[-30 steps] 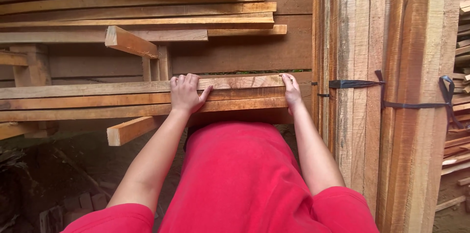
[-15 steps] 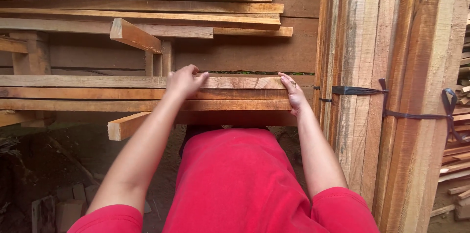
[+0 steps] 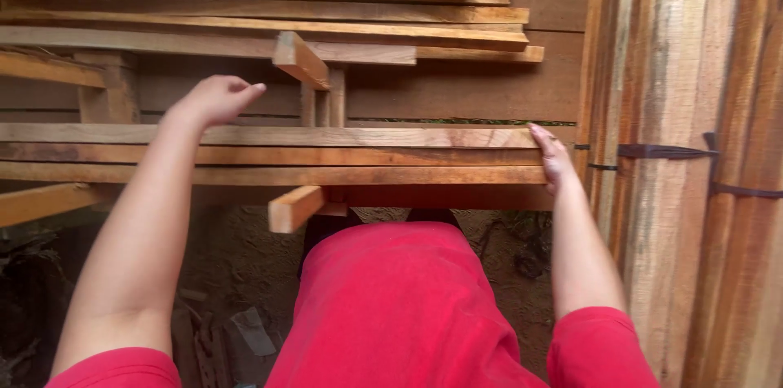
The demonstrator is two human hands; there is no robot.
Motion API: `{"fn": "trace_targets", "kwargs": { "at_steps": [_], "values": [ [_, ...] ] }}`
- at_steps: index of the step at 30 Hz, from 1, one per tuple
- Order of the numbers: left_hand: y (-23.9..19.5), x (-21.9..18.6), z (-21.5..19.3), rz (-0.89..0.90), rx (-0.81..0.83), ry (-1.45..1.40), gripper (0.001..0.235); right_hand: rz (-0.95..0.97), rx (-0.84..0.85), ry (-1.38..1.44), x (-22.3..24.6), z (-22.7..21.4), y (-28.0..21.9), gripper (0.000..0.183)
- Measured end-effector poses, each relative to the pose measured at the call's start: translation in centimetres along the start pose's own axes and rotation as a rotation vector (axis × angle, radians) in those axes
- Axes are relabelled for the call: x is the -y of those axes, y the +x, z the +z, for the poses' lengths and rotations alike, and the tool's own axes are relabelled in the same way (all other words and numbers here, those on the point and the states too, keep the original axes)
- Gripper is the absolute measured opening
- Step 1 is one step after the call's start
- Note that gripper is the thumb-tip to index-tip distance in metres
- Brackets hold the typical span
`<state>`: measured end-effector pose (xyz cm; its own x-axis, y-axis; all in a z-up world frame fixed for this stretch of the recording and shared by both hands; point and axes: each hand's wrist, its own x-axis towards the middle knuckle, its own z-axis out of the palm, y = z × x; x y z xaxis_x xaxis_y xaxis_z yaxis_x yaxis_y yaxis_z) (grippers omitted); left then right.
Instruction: The person aligns several wooden planks on a workbench and secures them together using black straps. They wrap the straps around the stack, tie knots, and tighten the bindings to hold the wood in place.
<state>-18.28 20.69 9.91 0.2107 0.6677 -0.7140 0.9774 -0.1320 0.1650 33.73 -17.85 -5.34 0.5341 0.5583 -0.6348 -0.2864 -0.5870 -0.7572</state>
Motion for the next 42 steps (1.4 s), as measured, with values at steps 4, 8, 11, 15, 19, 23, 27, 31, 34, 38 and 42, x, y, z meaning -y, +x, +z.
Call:
{"fn": "trace_targets", "kwargs": {
  "at_steps": [4,8,11,15,19,23,27,31,34,38,42],
  "values": [
    [-0.1,9.2,4.3,0.033,-0.106,0.258,0.066,-0.382,-0.408,-0.428,0.3,1.4,-2.3,0.070],
    [0.0,12.3,7.3,0.152,-0.338,0.368,0.062,-0.914,-0.446,-0.502,8.3,10.9,-7.1,0.027],
    [0.8,14.1,8.9,0.258,-0.465,0.338,0.059,-0.815,-0.152,-0.396,14.7,21.7,-12.9,0.021],
    [1.1,16.7,8.5,0.442,-0.486,0.144,0.044,-0.680,0.316,-0.400,20.5,35.8,-16.8,0.031],
    [2.0,20.4,9.8,0.435,-0.630,0.149,0.043,-0.555,0.497,-0.745,22.7,47.8,-19.5,0.054],
    [1.3,19.1,11.3,0.390,-0.716,0.111,0.029,-0.516,0.399,-0.690,17.6,57.0,-18.4,0.059],
    [-0.4,18.3,10.2,0.210,-0.447,-0.098,0.049,-0.394,0.432,-0.942,11.7,61.8,-15.7,0.072],
    [-5.7,19.0,9.6,0.312,-0.514,-0.287,0.063,-0.347,0.482,-1.169,13.5,61.5,-18.7,0.082],
    [-8.5,20.7,10.3,0.424,-0.833,-0.729,0.015,-0.439,0.473,-1.253,12.9,61.1,-18.0,0.069],
    [-9.7,26.6,9.7,-0.170,-0.196,-1.231,0.049,-0.424,0.479,-1.288,13.2,61.9,-18.0,0.076],
    [-10.5,27.6,5.6,-0.419,0.362,-1.866,0.112,-0.672,0.430,-1.365,12.7,61.5,-19.3,0.079]
  ]
}}
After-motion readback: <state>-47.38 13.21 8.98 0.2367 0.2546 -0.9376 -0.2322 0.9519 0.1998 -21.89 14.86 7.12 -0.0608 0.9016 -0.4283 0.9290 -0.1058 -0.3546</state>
